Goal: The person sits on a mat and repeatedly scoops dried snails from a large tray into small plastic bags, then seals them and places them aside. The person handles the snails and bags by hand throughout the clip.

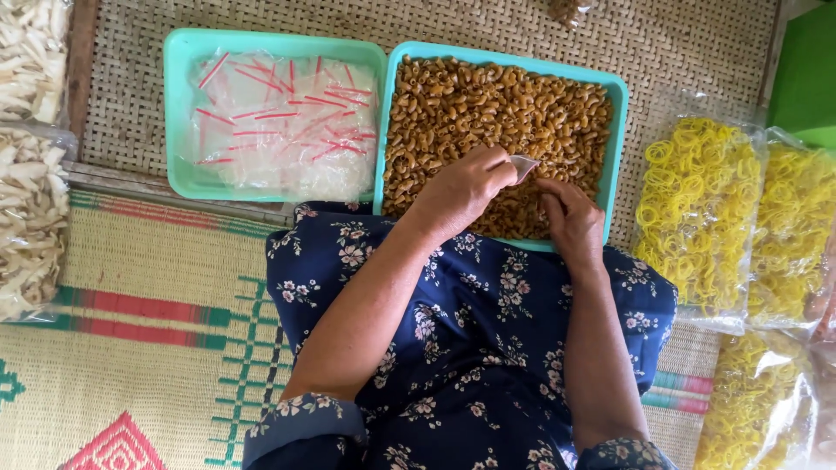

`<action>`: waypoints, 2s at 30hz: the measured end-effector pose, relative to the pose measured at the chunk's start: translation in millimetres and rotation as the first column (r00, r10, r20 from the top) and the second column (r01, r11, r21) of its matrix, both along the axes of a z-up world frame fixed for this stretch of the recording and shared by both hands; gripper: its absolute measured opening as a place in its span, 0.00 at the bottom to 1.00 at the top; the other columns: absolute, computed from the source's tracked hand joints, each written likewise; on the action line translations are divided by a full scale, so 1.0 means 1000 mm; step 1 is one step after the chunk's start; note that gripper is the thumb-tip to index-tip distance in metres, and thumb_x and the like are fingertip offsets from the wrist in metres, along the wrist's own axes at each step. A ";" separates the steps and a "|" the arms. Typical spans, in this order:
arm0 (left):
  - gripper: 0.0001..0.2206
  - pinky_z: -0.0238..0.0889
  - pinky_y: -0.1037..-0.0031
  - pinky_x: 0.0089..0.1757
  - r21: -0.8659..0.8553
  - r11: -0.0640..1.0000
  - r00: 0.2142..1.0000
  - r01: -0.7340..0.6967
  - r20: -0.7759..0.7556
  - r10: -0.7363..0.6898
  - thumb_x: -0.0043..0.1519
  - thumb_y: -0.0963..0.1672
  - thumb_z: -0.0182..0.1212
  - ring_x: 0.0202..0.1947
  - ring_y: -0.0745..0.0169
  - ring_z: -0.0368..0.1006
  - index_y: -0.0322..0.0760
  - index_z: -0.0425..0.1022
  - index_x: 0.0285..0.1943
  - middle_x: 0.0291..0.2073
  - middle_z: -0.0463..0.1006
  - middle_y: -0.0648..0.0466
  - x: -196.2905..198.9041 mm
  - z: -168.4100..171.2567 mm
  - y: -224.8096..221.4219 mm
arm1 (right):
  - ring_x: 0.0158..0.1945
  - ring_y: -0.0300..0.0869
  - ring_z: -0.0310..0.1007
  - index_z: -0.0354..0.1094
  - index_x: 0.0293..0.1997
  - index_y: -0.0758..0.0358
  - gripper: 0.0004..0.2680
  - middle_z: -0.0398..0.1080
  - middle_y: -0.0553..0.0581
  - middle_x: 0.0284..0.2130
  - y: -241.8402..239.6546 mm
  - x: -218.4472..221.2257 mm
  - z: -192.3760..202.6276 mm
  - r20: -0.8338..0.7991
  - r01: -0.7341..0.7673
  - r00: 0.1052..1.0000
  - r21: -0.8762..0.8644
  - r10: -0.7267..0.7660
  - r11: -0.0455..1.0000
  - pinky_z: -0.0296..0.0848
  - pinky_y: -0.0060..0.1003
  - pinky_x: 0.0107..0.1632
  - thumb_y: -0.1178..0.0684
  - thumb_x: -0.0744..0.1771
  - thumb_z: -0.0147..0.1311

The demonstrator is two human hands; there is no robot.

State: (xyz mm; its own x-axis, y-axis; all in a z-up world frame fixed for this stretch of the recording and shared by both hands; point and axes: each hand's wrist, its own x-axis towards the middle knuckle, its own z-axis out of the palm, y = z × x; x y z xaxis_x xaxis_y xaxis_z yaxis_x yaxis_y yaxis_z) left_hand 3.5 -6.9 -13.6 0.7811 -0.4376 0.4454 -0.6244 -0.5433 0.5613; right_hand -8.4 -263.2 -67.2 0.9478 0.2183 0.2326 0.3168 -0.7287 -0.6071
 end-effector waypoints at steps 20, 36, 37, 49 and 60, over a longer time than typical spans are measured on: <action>0.07 0.73 0.81 0.36 -0.027 1.000 0.999 -0.012 0.036 0.013 0.63 0.34 0.58 0.34 0.64 0.77 0.36 0.77 0.39 0.34 0.75 0.51 -0.015 0.026 0.007 | 0.41 0.53 0.80 0.79 0.52 0.60 0.07 0.78 0.57 0.38 0.024 -0.009 0.078 0.125 -0.011 0.992 -0.052 0.017 0.999 0.77 0.45 0.44 0.64 0.69 0.61; 0.09 0.73 0.83 0.37 -0.015 1.000 1.000 -0.008 0.009 0.008 0.66 0.36 0.53 0.33 0.69 0.75 0.42 0.75 0.47 0.34 0.72 0.55 -0.001 0.000 -0.002 | 0.46 0.60 0.78 0.65 0.67 0.68 0.28 0.72 0.67 0.47 -0.042 -0.021 0.030 -0.350 -0.031 0.928 -0.410 -0.126 0.911 0.72 0.59 0.54 0.46 0.62 0.68; 0.09 0.73 0.83 0.37 -0.013 1.000 1.000 -0.003 0.003 0.004 0.66 0.36 0.53 0.33 0.69 0.75 0.42 0.75 0.47 0.34 0.72 0.55 -0.002 0.003 -0.001 | 0.46 0.60 0.78 0.65 0.67 0.68 0.28 0.72 0.67 0.47 -0.035 -0.022 0.029 -0.356 -0.030 0.925 -0.408 -0.129 0.912 0.72 0.59 0.54 0.46 0.62 0.68; 0.09 0.74 0.81 0.40 0.010 1.000 0.998 0.026 -0.058 -0.025 0.64 0.33 0.56 0.36 0.64 0.77 0.37 0.76 0.45 0.36 0.75 0.51 0.004 -0.003 -0.005 | 0.44 0.52 0.78 0.76 0.56 0.54 0.13 0.73 0.52 0.39 -0.009 0.003 -0.012 -0.005 -0.042 0.999 -0.171 0.041 0.984 0.76 0.43 0.48 0.56 0.66 0.66; 0.08 0.73 0.81 0.39 -0.010 1.000 0.999 0.022 -0.024 -0.022 0.63 0.34 0.56 0.34 0.66 0.76 0.37 0.77 0.43 0.34 0.74 0.52 0.000 -0.011 -0.004 | 0.36 0.51 0.78 0.78 0.43 0.57 0.06 0.75 0.56 0.32 -0.007 -0.004 -0.009 -0.012 0.060 0.998 0.018 -0.060 0.998 0.76 0.41 0.39 0.62 0.66 0.63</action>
